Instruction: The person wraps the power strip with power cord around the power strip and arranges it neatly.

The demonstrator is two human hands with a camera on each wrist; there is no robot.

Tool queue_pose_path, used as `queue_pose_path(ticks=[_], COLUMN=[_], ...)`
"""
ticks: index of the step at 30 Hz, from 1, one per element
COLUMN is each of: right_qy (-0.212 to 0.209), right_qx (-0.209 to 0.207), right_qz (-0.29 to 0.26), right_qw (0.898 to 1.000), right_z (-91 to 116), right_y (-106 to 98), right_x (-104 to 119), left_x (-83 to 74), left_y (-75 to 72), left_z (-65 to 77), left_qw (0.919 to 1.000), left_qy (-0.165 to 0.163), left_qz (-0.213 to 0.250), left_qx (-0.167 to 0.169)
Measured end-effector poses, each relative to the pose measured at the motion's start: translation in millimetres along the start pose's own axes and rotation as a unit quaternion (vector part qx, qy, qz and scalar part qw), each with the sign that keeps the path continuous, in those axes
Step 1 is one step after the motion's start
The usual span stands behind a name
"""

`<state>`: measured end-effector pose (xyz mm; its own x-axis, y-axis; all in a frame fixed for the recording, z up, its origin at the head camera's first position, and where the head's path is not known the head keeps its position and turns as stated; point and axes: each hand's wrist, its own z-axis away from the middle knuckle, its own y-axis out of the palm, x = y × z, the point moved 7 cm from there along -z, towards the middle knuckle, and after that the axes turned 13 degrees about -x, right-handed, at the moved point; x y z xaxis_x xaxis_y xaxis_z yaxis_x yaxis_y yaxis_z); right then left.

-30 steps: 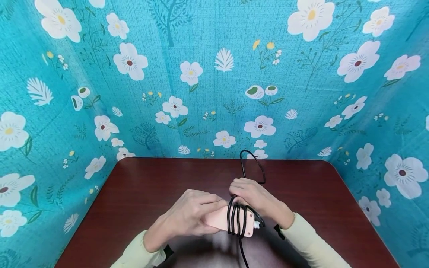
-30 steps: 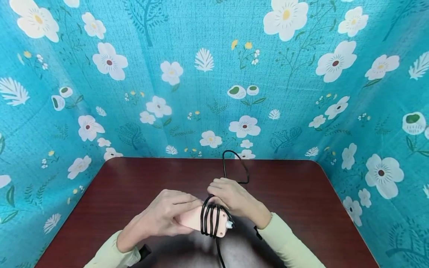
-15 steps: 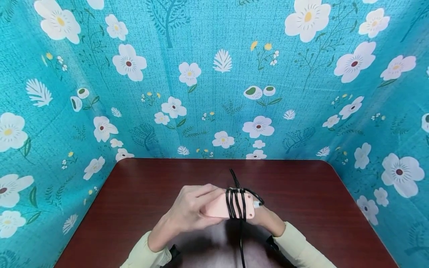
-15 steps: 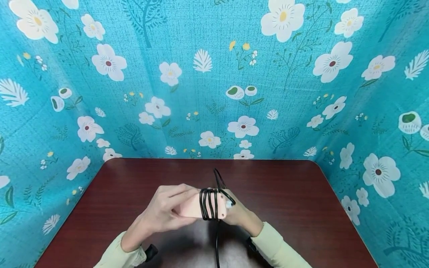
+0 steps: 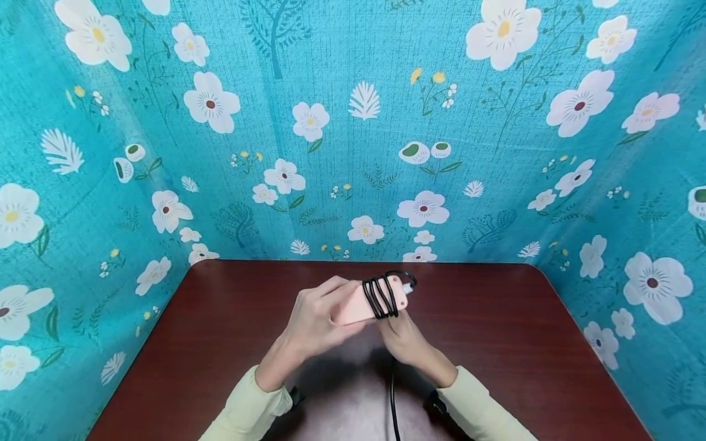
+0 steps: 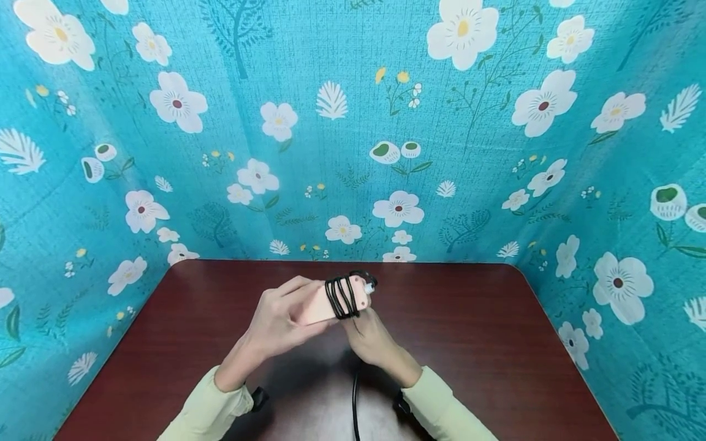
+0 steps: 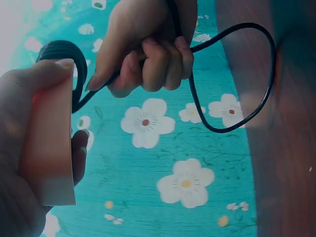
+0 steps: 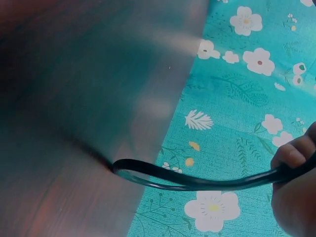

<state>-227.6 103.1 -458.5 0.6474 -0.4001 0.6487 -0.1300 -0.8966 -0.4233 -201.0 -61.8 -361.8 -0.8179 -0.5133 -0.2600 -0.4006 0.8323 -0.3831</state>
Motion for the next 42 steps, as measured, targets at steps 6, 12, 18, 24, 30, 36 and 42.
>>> queue_pose_path(ticks=[6,12,18,24,30,36,42], right_qy=[0.006,0.008,0.003,0.000,0.045,0.108,0.098], right_qx=[-0.012,-0.003,0.002,0.007,0.040,0.090,0.077], right_qz=[0.025,0.091,0.135,0.182,0.193,0.136,0.139], right_qw=[1.000,0.996,0.991,0.983,0.979,0.981,0.982], right_z=[-11,-16,-18,-19,-22,-13,-10], right_y=[7,13,18,22,25,27,23], right_x=[-5,-3,-3,-4,-9,-17,-20], left_x=[18.8,28.0,35.5,40.5,50.9,60.3,69.2], left_y=[10.0,16.8,24.1,25.2,26.8,18.8,21.5], left_z=[3.2,5.7,10.1,11.5,9.6,7.1,10.1], left_qw=[0.9976,0.9941,0.9898,0.9862,0.9799,0.9734,0.9646], left_qy=[-0.064,-0.080,-0.073,-0.064,-0.083,-0.080,-0.090], left_qz=[-0.018,-0.066,-0.122,-0.151,-0.180,-0.211,-0.248], left_qx=[-0.020,-0.029,-0.010,-0.021,-0.026,-0.041,-0.005])
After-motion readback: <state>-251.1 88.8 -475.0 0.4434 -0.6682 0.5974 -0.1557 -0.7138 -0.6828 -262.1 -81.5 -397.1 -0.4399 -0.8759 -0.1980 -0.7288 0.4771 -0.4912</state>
